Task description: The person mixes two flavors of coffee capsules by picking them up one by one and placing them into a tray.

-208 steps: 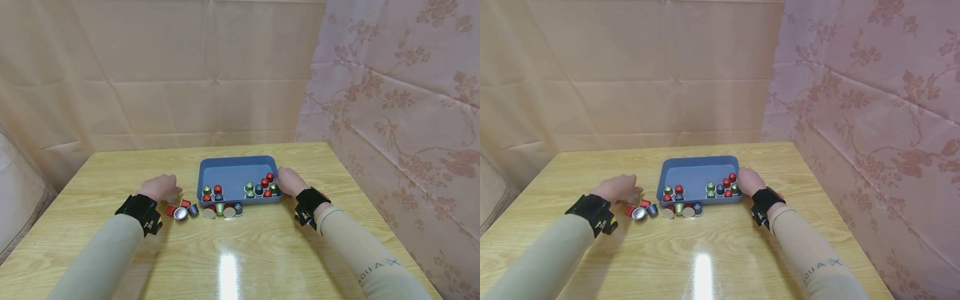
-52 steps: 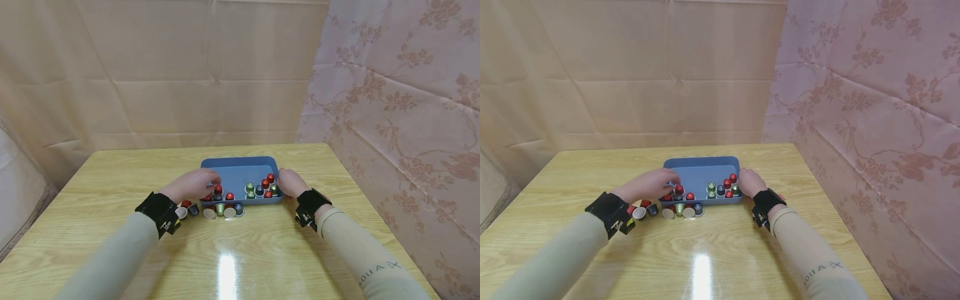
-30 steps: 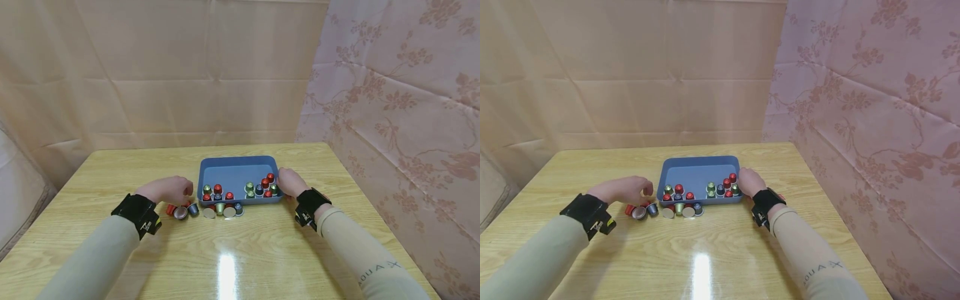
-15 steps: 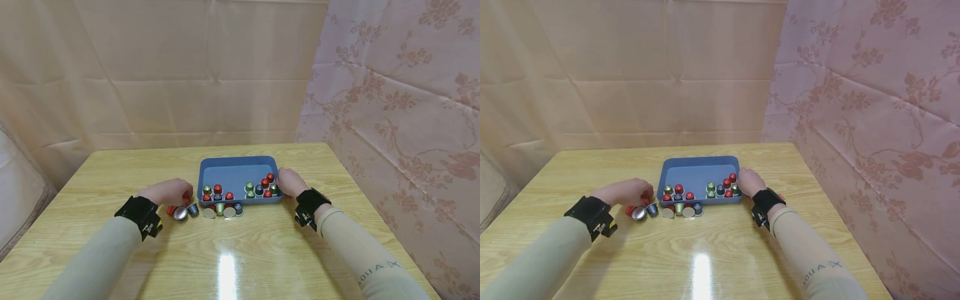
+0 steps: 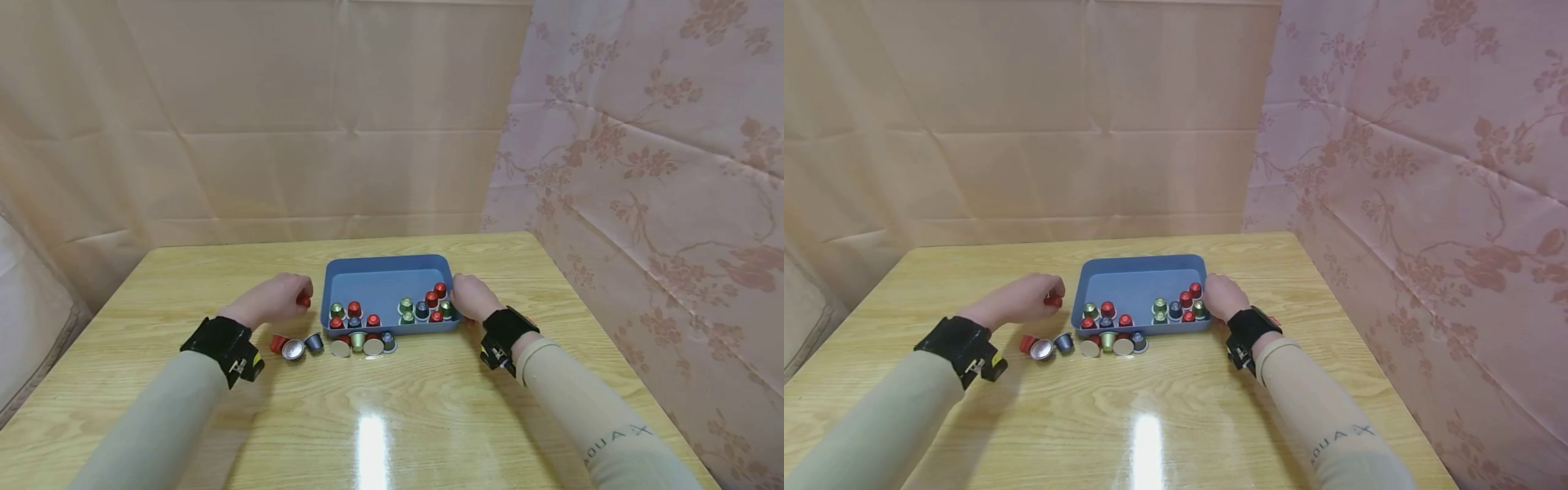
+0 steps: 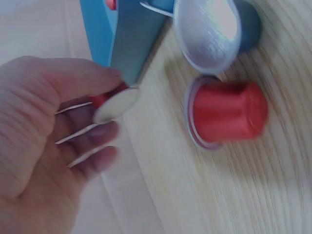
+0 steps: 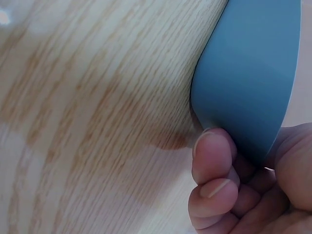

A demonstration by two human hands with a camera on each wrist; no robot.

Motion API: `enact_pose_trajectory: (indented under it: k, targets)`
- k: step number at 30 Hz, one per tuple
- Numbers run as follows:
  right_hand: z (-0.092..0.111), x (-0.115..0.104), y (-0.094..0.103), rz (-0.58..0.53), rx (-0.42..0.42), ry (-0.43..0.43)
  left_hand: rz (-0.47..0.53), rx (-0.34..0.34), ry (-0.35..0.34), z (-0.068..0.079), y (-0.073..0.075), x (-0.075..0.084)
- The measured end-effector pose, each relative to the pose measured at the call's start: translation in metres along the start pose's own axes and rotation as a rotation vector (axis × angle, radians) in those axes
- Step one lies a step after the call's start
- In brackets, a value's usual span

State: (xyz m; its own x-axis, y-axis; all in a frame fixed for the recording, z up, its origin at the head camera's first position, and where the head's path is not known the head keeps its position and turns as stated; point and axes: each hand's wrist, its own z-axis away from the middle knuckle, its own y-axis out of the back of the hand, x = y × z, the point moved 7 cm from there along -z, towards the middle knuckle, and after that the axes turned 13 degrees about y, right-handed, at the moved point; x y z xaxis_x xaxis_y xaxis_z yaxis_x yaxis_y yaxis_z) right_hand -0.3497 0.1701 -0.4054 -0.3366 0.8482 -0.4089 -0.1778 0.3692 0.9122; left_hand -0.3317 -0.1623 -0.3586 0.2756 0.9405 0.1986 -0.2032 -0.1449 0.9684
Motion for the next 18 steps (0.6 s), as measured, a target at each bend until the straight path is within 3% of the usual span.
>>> enact_pose_trajectory:
  k: [3,7,13,18]
  targets:
    - [0.0,0.001,-0.001,-0.009,-0.002,-0.005,0.017,0.078,-0.075,-0.001,0.007,0.013]
    - [-0.001,0.001,-0.002,-0.016,-0.004,-0.002,0.053,0.131,-0.134,-0.002,0.013,0.032]
    - [-0.001,0.001,-0.001,-0.005,0.004,0.01,0.112,0.122,-0.149,-0.008,0.012,0.06]
    - [-0.001,0.001,-0.001,0.01,0.018,0.026,0.081,0.101,-0.157,-0.016,0.001,0.075]
